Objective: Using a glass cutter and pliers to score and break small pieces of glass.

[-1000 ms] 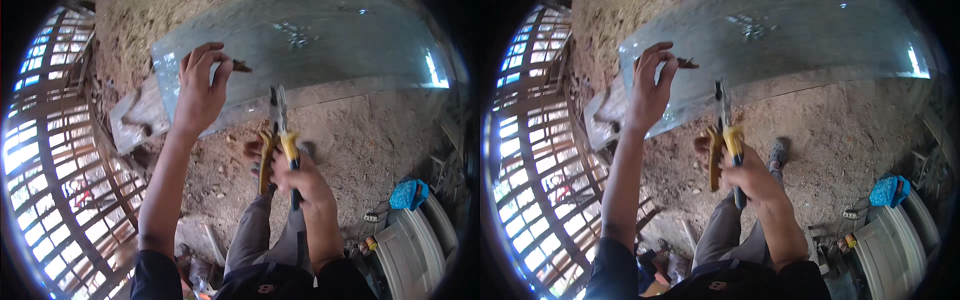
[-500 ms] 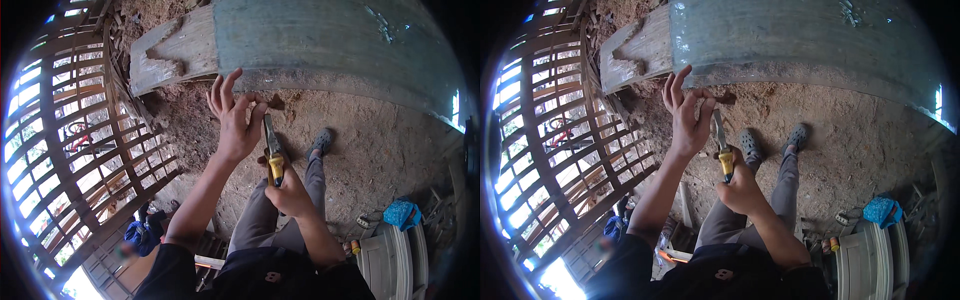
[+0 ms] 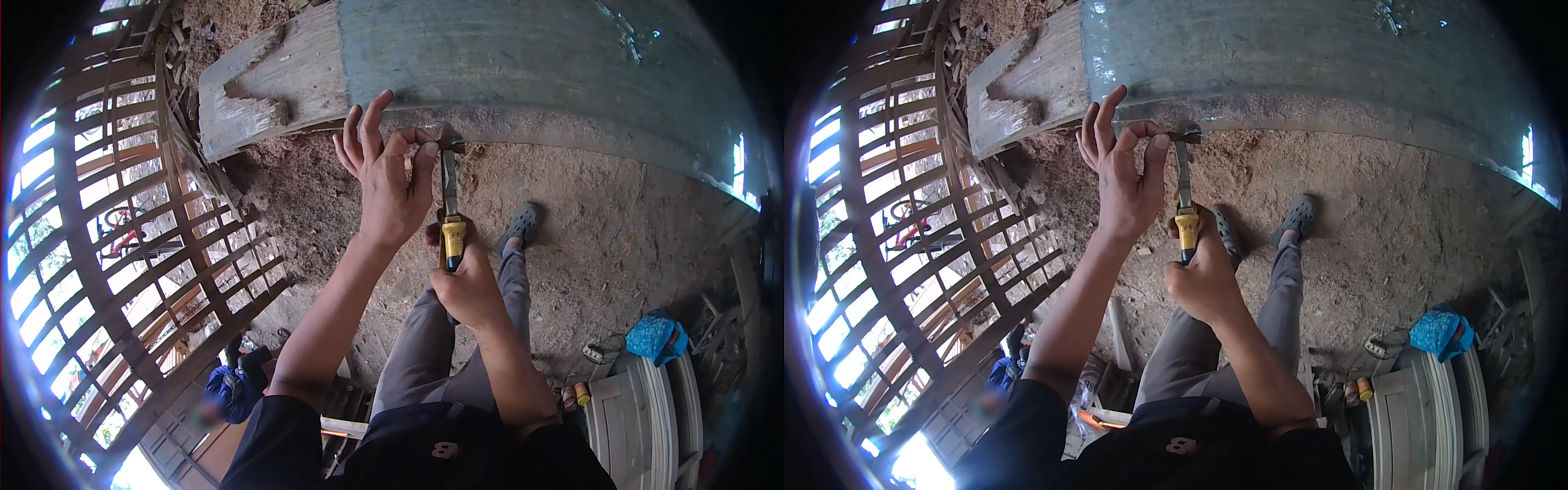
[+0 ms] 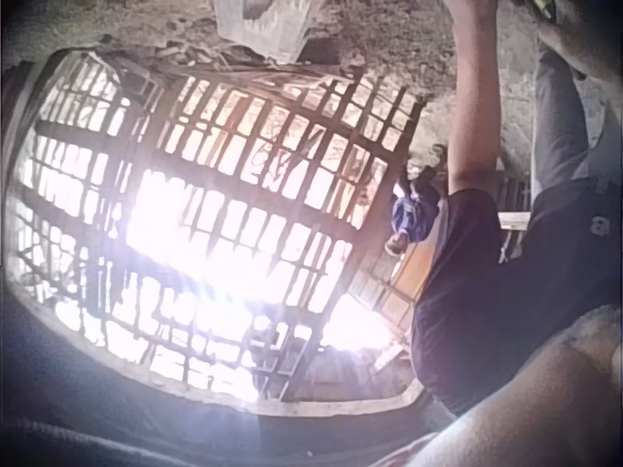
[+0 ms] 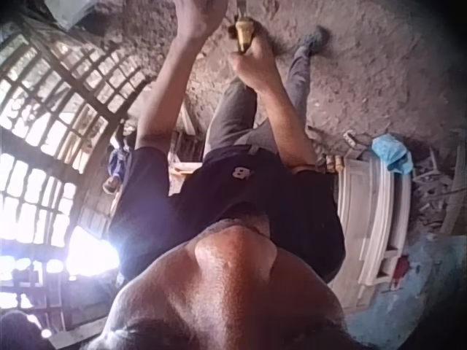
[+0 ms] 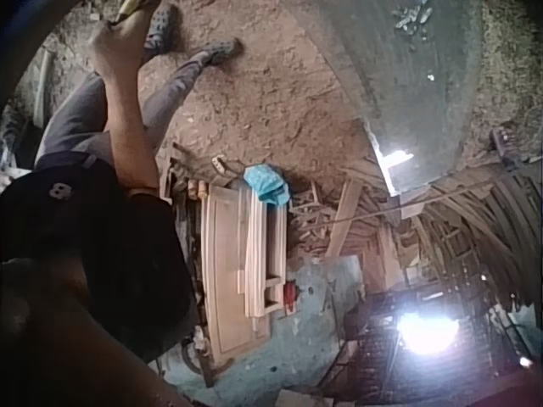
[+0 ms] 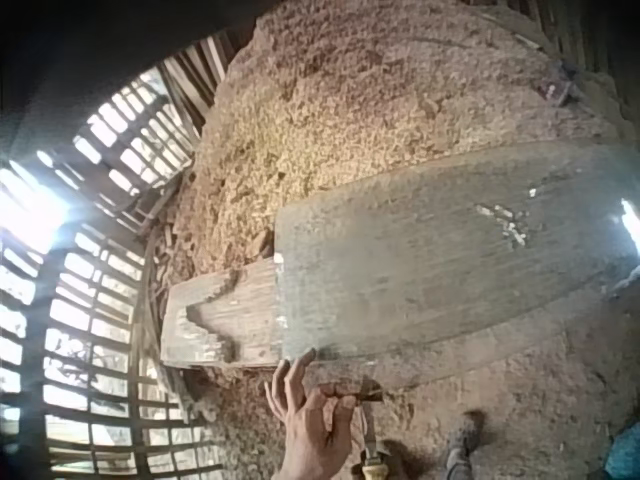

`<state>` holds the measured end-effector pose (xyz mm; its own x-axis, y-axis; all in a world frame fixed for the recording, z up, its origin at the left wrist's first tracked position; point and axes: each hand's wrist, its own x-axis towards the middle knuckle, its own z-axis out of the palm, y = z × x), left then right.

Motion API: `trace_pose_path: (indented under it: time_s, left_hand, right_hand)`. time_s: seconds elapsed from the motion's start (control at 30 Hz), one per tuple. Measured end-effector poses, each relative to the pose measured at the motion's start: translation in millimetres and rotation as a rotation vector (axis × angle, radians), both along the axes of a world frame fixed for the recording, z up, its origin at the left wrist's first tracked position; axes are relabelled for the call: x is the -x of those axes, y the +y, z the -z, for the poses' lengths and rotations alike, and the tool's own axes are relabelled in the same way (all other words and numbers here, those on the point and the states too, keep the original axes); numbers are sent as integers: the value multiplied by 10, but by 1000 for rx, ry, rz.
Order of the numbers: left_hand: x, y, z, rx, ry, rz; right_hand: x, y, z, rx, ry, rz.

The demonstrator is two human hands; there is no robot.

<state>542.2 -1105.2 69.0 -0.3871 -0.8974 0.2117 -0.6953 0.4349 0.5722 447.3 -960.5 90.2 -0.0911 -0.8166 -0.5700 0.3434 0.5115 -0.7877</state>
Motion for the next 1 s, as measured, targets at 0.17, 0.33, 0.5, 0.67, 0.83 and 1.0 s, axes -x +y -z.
trace_pose_path:
  time_s: [0.17, 0.33, 0.5, 0.67, 0.83, 1.0]
  left_hand:
    - [4, -14, 7, -20, 6, -3]
    - [4, -26, -10, -32, 18, 5]
    - [6, -10, -17, -46, 43, 3]
    - [8, -26, -18, -41, 59, 16]
    - [-16, -31, -47, -16, -6, 62]
    - [-17, -65, -26, -12, -10, 44]
  right_hand:
    - [-25, -39, -2, 5, 31, 20]
    - [-39, -64, -12, 4, 73, 2]
    - [-43, -75, 7, 17, 132, -16]
    - [-71, -47, 20, 35, 121, 2]
    - [-84, 21, 4, 4, 120, -36]
    - [-87, -36, 59, 35, 135, 3]
